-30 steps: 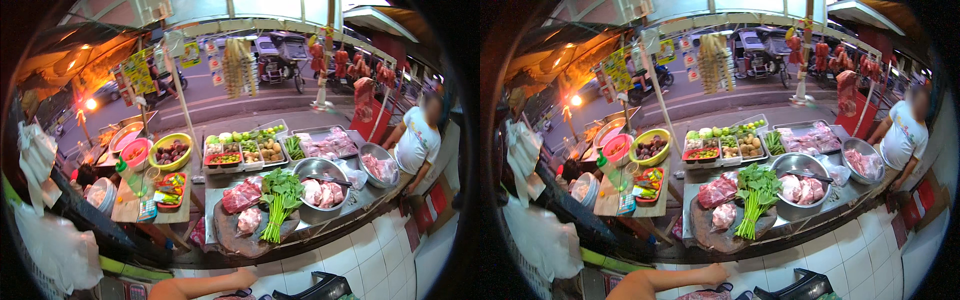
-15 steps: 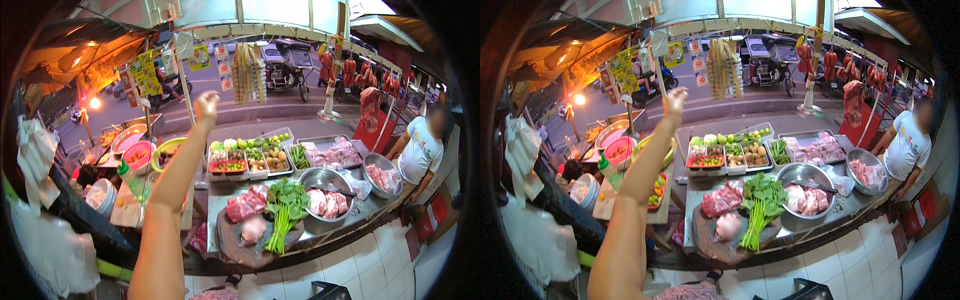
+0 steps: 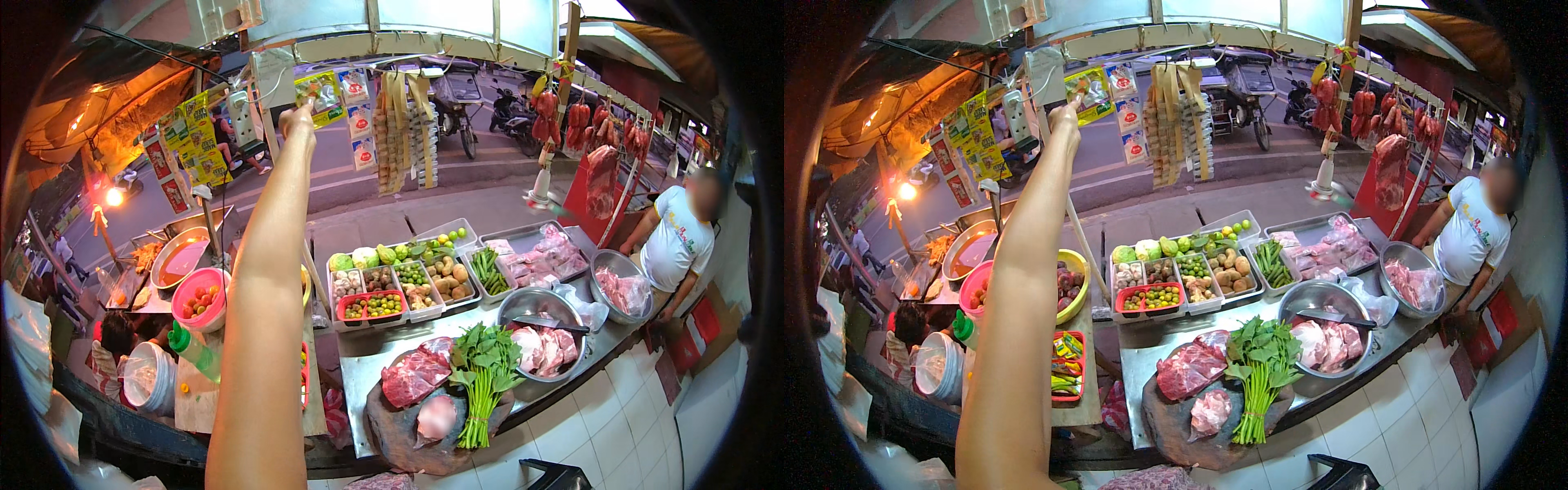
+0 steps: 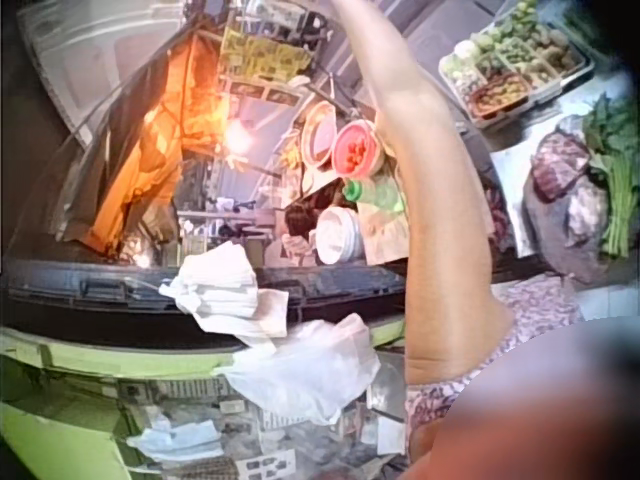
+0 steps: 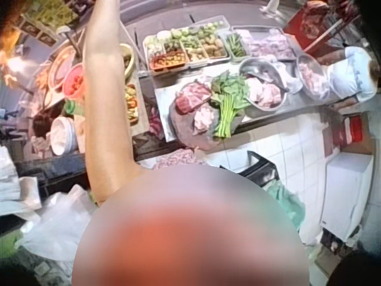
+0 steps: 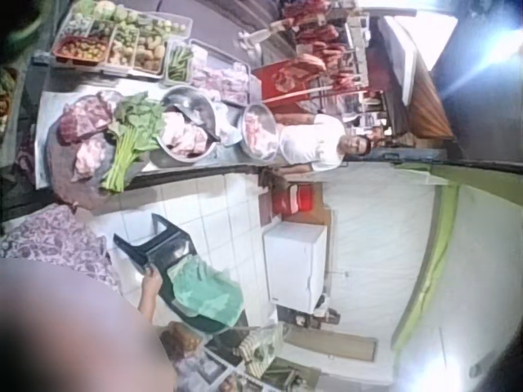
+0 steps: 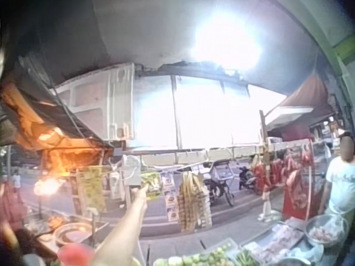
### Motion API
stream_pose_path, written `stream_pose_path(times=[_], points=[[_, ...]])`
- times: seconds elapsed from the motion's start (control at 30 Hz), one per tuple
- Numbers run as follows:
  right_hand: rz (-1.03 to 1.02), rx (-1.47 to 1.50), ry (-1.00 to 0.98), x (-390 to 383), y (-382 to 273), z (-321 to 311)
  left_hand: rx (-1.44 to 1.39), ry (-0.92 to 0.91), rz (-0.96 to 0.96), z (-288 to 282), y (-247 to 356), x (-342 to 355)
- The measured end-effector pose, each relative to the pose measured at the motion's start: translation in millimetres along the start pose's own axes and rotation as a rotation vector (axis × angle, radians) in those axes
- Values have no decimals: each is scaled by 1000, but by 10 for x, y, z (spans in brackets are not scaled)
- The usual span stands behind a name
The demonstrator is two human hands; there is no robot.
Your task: The person cuts raw meat into smaller pieces using a cleaver on a wooden cutting board, weighs the pieces on a digital scale, and places them into plastic bags. The person also handles a large bag of green vegetables, opening it and placing the vegetables on the counter.
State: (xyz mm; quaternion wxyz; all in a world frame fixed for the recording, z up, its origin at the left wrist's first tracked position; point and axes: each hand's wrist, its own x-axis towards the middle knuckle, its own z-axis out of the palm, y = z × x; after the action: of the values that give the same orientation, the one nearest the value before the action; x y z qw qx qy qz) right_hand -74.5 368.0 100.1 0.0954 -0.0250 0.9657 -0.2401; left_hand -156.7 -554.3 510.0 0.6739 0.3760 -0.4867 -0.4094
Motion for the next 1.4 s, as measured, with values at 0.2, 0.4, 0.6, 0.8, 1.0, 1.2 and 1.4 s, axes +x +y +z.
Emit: stream_pose_path(times=[0.2,0.4,0.6,0.8,1.0,1.2,1.4], points=[[-100,22,35,129,-236,87,-422,-144,15,298,298,-146],[-77,78,-8,118,-358,189,-707,-571,68,594,949,375],[-118,55,-54,158,-334,357,-577,-521,448,258,1319,167],[-327,333,166,670,-1339,115,-301,-1176,390,-646,547,-1803],[-961,291,33,949,-2904,-535,111,-1961,-111,-1634,-408,-4556],[-959,194,-1299,1325,-2899,40,182,-2226,-681,-2233,-718,-5200],[-1167,498,-1185,1256,-2571,165,377,-2396,-705,-2083,-464,-5134]])
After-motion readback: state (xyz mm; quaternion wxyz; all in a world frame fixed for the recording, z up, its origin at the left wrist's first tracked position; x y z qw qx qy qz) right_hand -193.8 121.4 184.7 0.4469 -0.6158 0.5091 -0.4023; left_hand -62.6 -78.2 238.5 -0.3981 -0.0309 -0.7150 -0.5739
